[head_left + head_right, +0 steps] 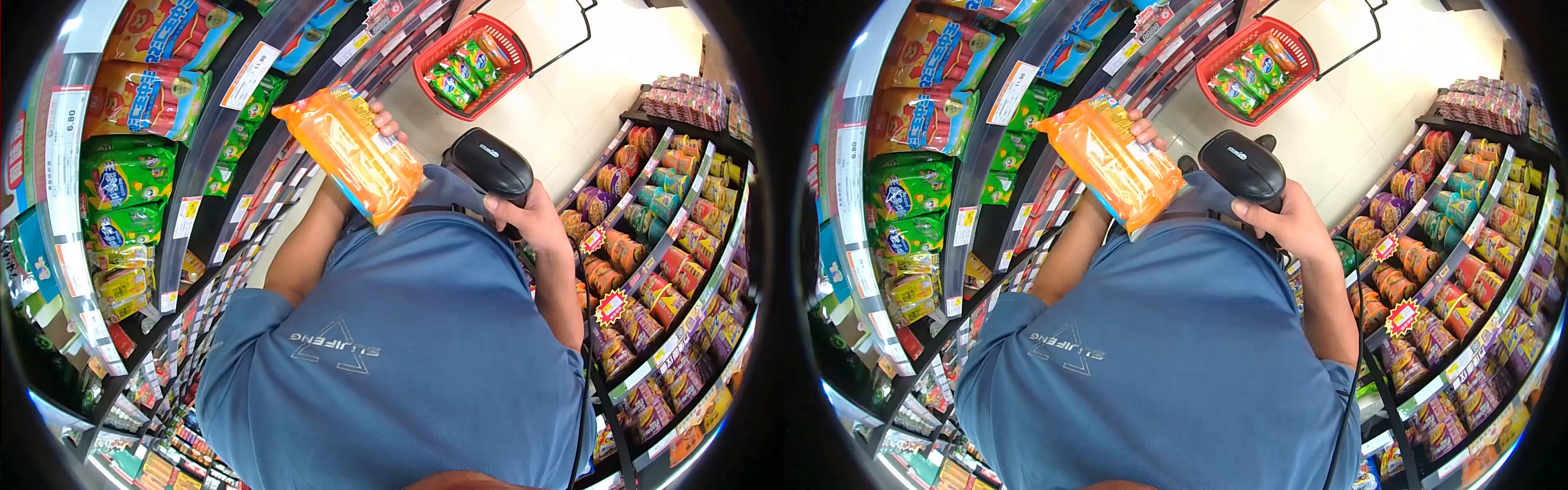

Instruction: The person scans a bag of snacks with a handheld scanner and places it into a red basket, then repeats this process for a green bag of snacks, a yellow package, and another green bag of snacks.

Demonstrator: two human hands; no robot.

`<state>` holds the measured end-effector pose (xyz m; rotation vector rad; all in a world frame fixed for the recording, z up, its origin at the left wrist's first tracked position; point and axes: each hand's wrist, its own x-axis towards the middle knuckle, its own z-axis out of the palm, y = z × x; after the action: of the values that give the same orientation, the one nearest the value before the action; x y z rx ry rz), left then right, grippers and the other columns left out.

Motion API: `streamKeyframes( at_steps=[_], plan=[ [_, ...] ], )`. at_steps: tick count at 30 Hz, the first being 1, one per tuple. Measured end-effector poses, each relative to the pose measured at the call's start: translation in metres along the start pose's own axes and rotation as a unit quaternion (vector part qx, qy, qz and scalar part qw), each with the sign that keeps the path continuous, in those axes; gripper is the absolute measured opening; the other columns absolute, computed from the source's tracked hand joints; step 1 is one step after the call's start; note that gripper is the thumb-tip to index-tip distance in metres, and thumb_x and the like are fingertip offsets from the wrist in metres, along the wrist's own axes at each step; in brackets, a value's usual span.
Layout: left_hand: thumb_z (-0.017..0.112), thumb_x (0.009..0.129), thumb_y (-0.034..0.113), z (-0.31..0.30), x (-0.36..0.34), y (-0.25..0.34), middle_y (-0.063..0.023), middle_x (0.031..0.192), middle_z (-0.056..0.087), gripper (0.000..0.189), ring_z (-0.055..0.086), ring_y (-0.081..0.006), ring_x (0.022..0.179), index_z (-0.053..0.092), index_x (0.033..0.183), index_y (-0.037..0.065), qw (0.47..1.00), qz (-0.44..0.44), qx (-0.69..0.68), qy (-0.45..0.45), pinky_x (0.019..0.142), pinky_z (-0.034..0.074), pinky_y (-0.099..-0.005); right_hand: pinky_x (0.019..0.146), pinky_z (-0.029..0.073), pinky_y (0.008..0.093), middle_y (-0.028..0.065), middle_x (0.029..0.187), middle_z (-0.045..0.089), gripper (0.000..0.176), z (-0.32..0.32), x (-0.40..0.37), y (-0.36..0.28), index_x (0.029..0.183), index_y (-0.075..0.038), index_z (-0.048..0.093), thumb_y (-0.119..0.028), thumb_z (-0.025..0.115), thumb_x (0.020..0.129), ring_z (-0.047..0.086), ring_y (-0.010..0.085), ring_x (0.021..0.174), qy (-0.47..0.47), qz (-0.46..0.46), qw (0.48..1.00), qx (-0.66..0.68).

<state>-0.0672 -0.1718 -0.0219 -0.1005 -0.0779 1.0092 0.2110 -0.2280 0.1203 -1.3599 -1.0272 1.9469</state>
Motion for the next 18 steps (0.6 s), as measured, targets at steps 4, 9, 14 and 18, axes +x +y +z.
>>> streamKeyframes(
  at_steps=[4,9,14,18],
  plan=[
    [0.052,0.094,0.036,0.005,-0.010,0.005,-0.0069,0.095,0.058,0.031,0.057,-0.0212,0.090,0.057,0.106,0.009,0.980,0.066,0.107,0.157,0.091,0.045,-0.0421,0.050,0.041,0.0236,0.0003,0.072,0.058,0.026,-0.005,0.003,0.002,0.095,0.000,0.061,-0.017,0.075,0.081,0.051,0.0069,0.056,0.001,0.001,1.000,-0.021],
    [0.051,0.094,0.048,0.000,-0.011,0.019,-0.0156,0.119,0.061,0.041,0.063,-0.0277,0.100,0.061,0.108,0.011,0.959,0.034,0.177,0.220,0.085,0.052,-0.0465,0.050,0.041,0.0240,0.0000,0.070,0.058,0.024,-0.007,0.006,0.003,0.092,-0.001,0.062,-0.018,0.075,0.082,0.050,0.0073,0.054,0.010,0.002,1.000,-0.011],
    [0.062,0.084,0.053,-0.033,-0.021,0.022,-0.0103,0.120,0.061,0.057,0.058,-0.0262,0.111,0.054,0.124,0.013,0.969,0.021,0.190,0.159,0.099,0.045,-0.0492,0.051,0.041,0.0242,-0.0002,0.069,0.057,0.022,-0.010,0.006,0.009,0.090,-0.001,0.062,-0.018,0.075,0.082,0.049,0.0074,0.054,0.015,0.003,1.000,-0.006],
    [0.078,0.079,0.030,-0.019,-0.019,0.019,-0.0042,0.126,0.059,0.066,0.056,-0.0226,0.117,0.047,0.133,0.010,0.940,0.100,0.253,0.207,0.106,0.040,-0.0421,0.051,0.040,0.0240,-0.0006,0.069,0.057,0.023,-0.010,0.006,0.017,0.092,-0.002,0.062,-0.018,0.074,0.082,0.049,0.0071,0.055,0.033,0.007,0.999,-0.004]
  ],
)
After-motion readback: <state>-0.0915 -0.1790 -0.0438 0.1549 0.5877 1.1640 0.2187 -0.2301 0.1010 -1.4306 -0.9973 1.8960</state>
